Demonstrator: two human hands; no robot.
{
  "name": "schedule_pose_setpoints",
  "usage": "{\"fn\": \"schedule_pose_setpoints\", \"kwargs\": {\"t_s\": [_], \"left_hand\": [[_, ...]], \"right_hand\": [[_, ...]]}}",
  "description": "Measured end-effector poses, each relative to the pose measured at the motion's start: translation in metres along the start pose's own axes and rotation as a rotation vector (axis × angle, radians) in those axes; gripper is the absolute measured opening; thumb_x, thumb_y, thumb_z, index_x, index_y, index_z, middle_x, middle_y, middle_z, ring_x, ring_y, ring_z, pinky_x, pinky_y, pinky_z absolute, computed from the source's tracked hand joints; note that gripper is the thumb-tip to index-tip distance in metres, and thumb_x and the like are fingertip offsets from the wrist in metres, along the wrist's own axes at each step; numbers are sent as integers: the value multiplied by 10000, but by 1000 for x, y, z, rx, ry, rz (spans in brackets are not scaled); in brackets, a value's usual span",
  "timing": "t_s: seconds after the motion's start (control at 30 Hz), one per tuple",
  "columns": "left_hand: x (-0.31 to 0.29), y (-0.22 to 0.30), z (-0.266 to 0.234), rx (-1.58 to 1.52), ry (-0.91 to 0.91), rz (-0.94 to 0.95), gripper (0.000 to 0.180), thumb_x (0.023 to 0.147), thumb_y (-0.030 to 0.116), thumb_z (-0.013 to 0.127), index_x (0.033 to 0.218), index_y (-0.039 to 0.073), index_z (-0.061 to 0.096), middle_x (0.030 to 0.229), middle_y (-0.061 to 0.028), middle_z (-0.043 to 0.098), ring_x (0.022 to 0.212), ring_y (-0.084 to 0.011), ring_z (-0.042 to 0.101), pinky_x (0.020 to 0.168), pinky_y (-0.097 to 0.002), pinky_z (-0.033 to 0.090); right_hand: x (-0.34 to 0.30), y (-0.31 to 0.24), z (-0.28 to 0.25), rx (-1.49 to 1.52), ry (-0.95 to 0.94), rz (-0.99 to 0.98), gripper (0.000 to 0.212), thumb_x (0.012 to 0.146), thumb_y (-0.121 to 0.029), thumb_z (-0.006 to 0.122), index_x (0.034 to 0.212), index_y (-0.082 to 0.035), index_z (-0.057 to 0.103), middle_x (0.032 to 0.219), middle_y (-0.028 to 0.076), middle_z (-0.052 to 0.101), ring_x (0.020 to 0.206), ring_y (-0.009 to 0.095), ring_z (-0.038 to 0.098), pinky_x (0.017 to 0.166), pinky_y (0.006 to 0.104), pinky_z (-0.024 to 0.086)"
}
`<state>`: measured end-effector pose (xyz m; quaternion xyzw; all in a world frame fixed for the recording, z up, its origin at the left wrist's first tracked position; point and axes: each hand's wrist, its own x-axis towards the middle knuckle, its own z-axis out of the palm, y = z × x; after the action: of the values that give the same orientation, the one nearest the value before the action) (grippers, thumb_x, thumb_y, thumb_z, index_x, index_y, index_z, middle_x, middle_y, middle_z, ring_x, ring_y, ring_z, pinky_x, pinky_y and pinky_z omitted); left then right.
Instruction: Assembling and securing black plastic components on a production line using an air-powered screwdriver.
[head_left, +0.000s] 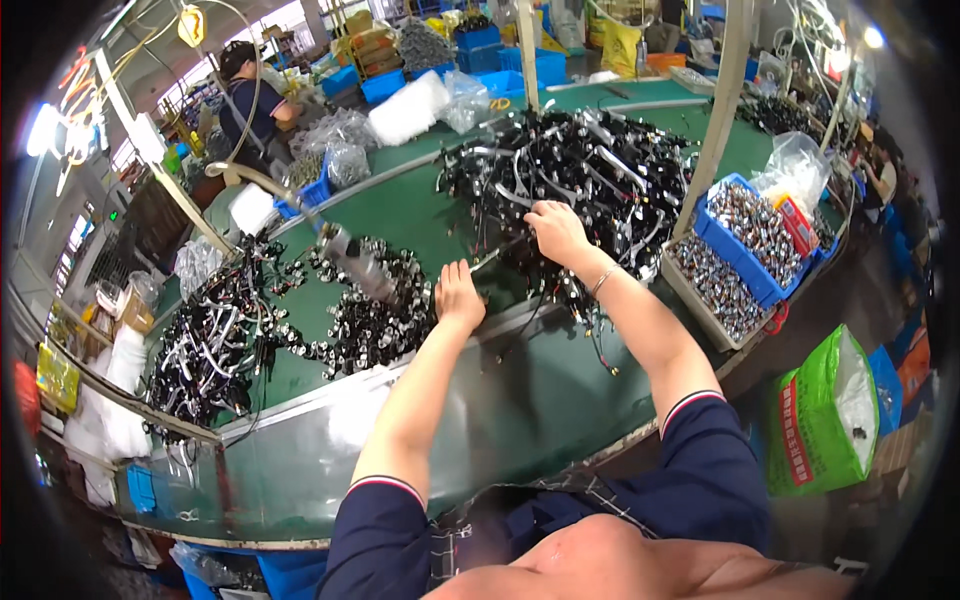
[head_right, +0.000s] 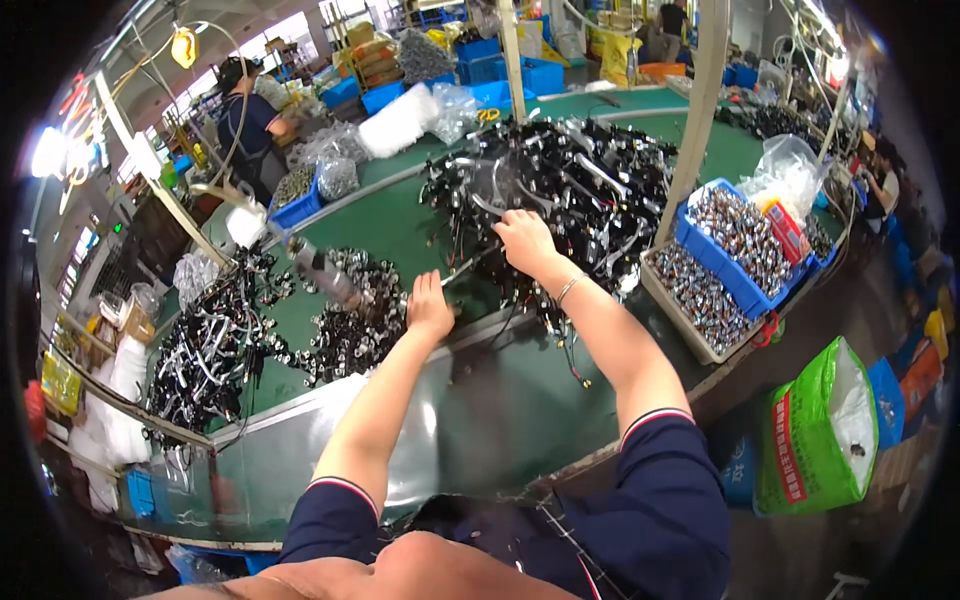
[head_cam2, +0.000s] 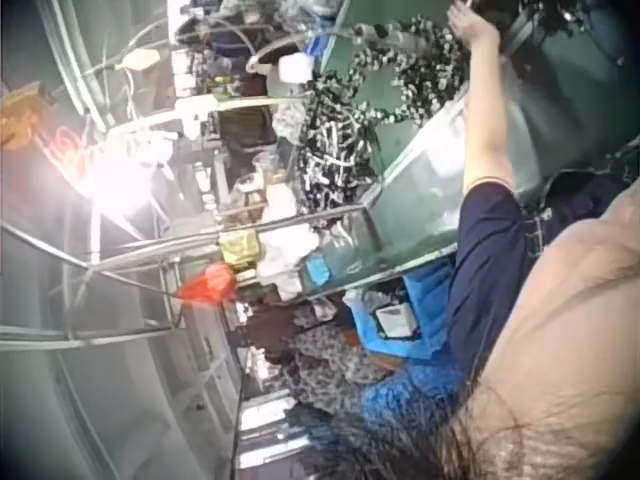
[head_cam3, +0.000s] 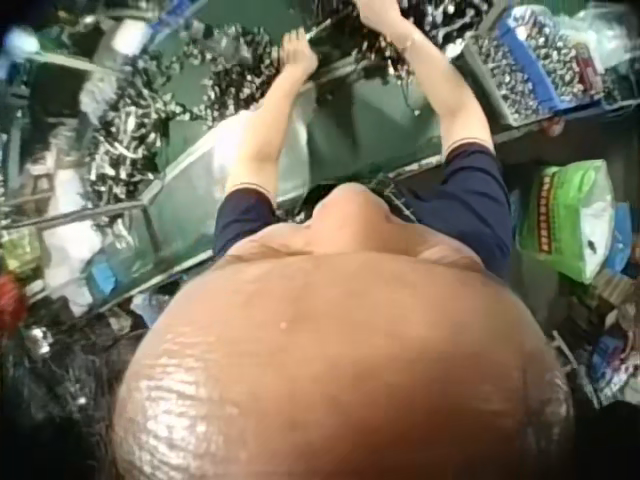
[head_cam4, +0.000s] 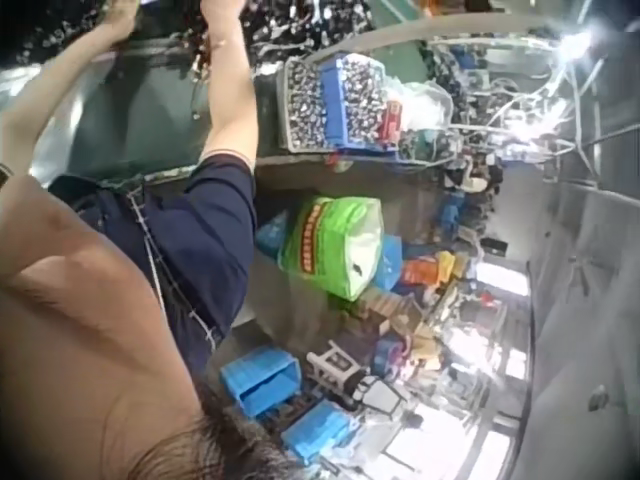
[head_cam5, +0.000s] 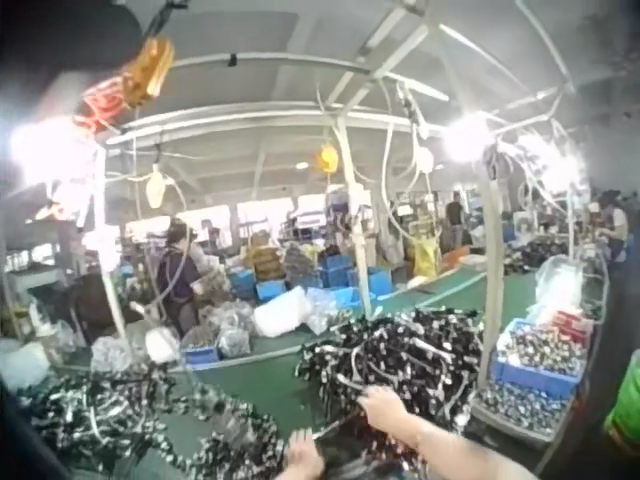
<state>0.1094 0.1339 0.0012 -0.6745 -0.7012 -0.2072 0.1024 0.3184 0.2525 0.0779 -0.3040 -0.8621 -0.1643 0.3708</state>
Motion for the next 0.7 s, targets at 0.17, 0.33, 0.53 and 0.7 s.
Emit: {"fn": "schedule_pose_setpoints", "kwargs": {"t_s": [0.17,0.33,0.53,0.7], "left_hand": [[38,-10,26,94,-169,96,464,704,194,717,1121,97,540,1064,-94,562,1081,-270,519,940,-420,400],[50,-8,17,174,-155,186,182,827,102,499,985,72,585,975,-109,605,1006,-263,569,838,-387,460],[14,6,-38,-11,-306,-43,168,879,225,543,923,63,560,843,-154,657,789,-359,640,688,-466,500],[-41,12,-63,-99,-357,-210,206,875,245,553,876,40,571,794,-197,652,778,-402,634,697,-498,486]], "right_hand": [[41,41,50,-177,-358,344,150,761,-160,590,821,-44,665,938,147,648,933,311,615,810,391,501],[82,69,84,-68,-574,654,230,784,-186,566,917,-65,710,1002,135,679,953,293,654,788,376,521],[97,54,129,25,-621,687,310,819,-261,571,1053,-75,656,1061,139,658,1004,313,625,840,406,494],[90,29,109,91,-628,606,511,700,-340,738,1067,-26,572,1074,192,624,1001,339,615,836,411,506]]}}
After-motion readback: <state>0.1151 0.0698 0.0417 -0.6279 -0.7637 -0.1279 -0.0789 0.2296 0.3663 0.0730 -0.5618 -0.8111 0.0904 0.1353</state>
